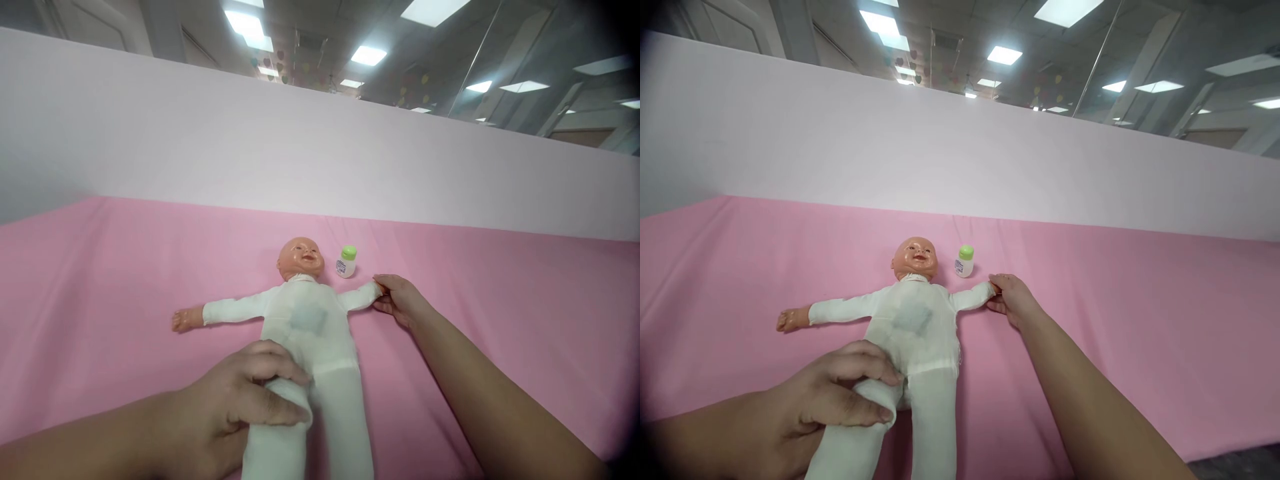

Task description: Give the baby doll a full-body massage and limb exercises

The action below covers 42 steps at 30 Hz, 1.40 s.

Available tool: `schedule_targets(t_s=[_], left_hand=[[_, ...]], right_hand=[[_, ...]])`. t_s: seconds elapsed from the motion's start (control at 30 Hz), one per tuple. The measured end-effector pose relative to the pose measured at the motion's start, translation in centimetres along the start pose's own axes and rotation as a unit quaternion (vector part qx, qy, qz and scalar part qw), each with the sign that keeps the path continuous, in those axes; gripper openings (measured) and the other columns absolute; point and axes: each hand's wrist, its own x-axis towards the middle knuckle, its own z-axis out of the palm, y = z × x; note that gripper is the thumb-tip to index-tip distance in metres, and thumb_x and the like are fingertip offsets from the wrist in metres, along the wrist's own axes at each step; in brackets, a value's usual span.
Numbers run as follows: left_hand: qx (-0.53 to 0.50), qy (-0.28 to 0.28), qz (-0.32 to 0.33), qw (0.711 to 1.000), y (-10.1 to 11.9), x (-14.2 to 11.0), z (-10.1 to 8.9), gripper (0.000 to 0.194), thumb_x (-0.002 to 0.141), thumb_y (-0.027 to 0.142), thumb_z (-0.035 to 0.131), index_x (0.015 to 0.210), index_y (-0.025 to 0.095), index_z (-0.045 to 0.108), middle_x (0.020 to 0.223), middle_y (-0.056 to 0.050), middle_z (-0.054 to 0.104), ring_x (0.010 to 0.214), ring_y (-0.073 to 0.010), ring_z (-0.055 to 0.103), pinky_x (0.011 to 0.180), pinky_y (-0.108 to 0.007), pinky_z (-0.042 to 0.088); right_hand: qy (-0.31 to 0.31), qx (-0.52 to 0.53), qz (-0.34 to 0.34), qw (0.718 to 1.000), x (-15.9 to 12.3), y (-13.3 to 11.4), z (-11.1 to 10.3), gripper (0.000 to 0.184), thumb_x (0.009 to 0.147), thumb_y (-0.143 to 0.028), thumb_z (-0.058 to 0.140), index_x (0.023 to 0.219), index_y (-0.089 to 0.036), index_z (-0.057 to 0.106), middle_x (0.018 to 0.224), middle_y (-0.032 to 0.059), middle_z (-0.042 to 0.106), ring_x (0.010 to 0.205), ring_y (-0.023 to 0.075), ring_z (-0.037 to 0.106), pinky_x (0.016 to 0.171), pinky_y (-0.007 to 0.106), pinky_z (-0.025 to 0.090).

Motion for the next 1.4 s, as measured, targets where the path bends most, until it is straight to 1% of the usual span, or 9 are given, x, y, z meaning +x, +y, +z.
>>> schedule_targets(t_s=[0.13, 0.23, 0.37, 0.5, 0.77, 0.9, 1.0, 1.23, 1.4], left_hand=[[0.020, 0.084, -0.022, 0.996, -1.7, -0.4, 0.1, 0.049, 0.095, 0.014, 0.059, 0.138, 0.037, 0.065, 0.137, -0.009, 0.063, 0.124, -0.0269, 0.061, 0.103, -0.042, 0.055], [0.049, 0.150, -0.112, 0.981, -3.5, -0.2, -0.4, 0.041, 0.097, 0.016, 0.056, 0.130, 0.035, 0.071, 0.131, -0.007, 0.065, 0.120, -0.0255, 0.063, 0.101, -0.041, 0.056], [0.015, 0.179, -0.230, 0.956, -5.2, 0.4, -1.1, 0.025, 0.089, 0.015, 0.060, 0.105, 0.025, 0.078, 0.115, -0.006, 0.068, 0.102, -0.0235, 0.068, 0.087, -0.036, 0.061], [0.001, 0.173, -0.221, 0.960, -5.3, 0.8, -1.4, 0.022, 0.092, 0.016, 0.058, 0.099, 0.023, 0.077, 0.112, -0.005, 0.066, 0.101, -0.0211, 0.067, 0.088, -0.035, 0.059], [0.003, 0.082, -0.082, 0.993, -1.6, 0.5, -0.4, 0.038, 0.094, 0.021, 0.066, 0.128, 0.036, 0.072, 0.132, -0.008, 0.061, 0.114, -0.0240, 0.065, 0.094, -0.035, 0.059], [0.019, -0.007, -0.023, 1.000, 0.0, 0.6, 0.3, 0.049, 0.086, 0.015, 0.072, 0.131, 0.036, 0.069, 0.130, -0.008, 0.063, 0.114, -0.0254, 0.063, 0.100, -0.038, 0.056], [0.026, 0.005, 0.004, 1.000, -0.1, 0.5, 0.4, 0.057, 0.085, 0.011, 0.071, 0.135, 0.037, 0.066, 0.131, -0.008, 0.063, 0.115, -0.0254, 0.062, 0.101, -0.039, 0.054], [0.032, 0.132, -0.111, 0.985, -3.0, 0.4, -0.4, 0.041, 0.095, 0.014, 0.057, 0.129, 0.033, 0.070, 0.124, -0.006, 0.066, 0.112, -0.0237, 0.065, 0.097, -0.037, 0.056], [-0.017, 0.178, -0.254, 0.951, -5.4, 0.8, -0.8, 0.018, 0.088, 0.014, 0.060, 0.088, 0.021, 0.076, 0.105, -0.005, 0.064, 0.091, -0.0204, 0.066, 0.074, -0.028, 0.058]], right_hand=[[0.044, 0.029, -0.028, 0.998, -1.9, -1.0, 2.1, 0.050, 0.084, -0.051, 0.076, 0.121, -0.026, 0.053, 0.106, 0.0074, 0.072, 0.086, 0.0246, 0.073, 0.071, 0.043, 0.066], [-0.057, -0.018, -0.149, 0.987, -4.1, -2.1, 4.1, 0.071, 0.090, -0.049, 0.071, 0.150, -0.031, 0.037, 0.139, 0.0103, 0.063, 0.119, 0.0265, 0.066, 0.094, 0.045, 0.061], [-0.203, -0.214, -0.275, 0.915, -7.0, -3.2, 6.3, 0.054, 0.100, -0.038, 0.058, 0.153, -0.036, 0.046, 0.141, 0.0051, 0.065, 0.127, 0.0265, 0.062, 0.109, 0.048, 0.050], [-0.224, -0.326, -0.355, 0.847, -7.9, -3.6, 7.1, 0.049, 0.096, -0.029, 0.061, 0.145, -0.037, 0.057, 0.139, 0.0024, 0.067, 0.129, 0.0287, 0.059, 0.115, 0.053, 0.042], [-0.076, -0.041, -0.182, 0.979, -4.1, -2.4, 4.2, 0.054, 0.093, -0.049, 0.066, 0.142, -0.029, 0.055, 0.129, 0.0073, 0.071, 0.116, 0.0266, 0.068, 0.098, 0.046, 0.057], [0.019, 0.050, -0.027, 0.998, -1.8, -1.3, 2.4, 0.048, 0.087, -0.046, 0.073, 0.128, -0.025, 0.059, 0.106, 0.0069, 0.076, 0.087, 0.0233, 0.073, 0.077, 0.041, 0.064], [0.004, 0.046, 0.083, 0.996, -1.0, -0.7, 1.8, 0.036, 0.083, -0.039, 0.076, 0.111, -0.019, 0.064, 0.096, 0.0105, 0.076, 0.077, 0.0231, 0.073, 0.071, 0.040, 0.064], [0.007, -0.031, -0.145, 0.989, -3.4, -1.5, 4.0, 0.051, 0.088, -0.049, 0.073, 0.129, -0.024, 0.056, 0.121, 0.0100, 0.073, 0.102, 0.0245, 0.072, 0.090, 0.044, 0.061], [-0.164, -0.207, -0.271, 0.926, -7.0, -3.1, 7.1, 0.028, 0.095, -0.035, 0.066, 0.121, -0.031, 0.072, 0.125, 0.0036, 0.073, 0.117, 0.0244, 0.066, 0.105, 0.043, 0.052]])
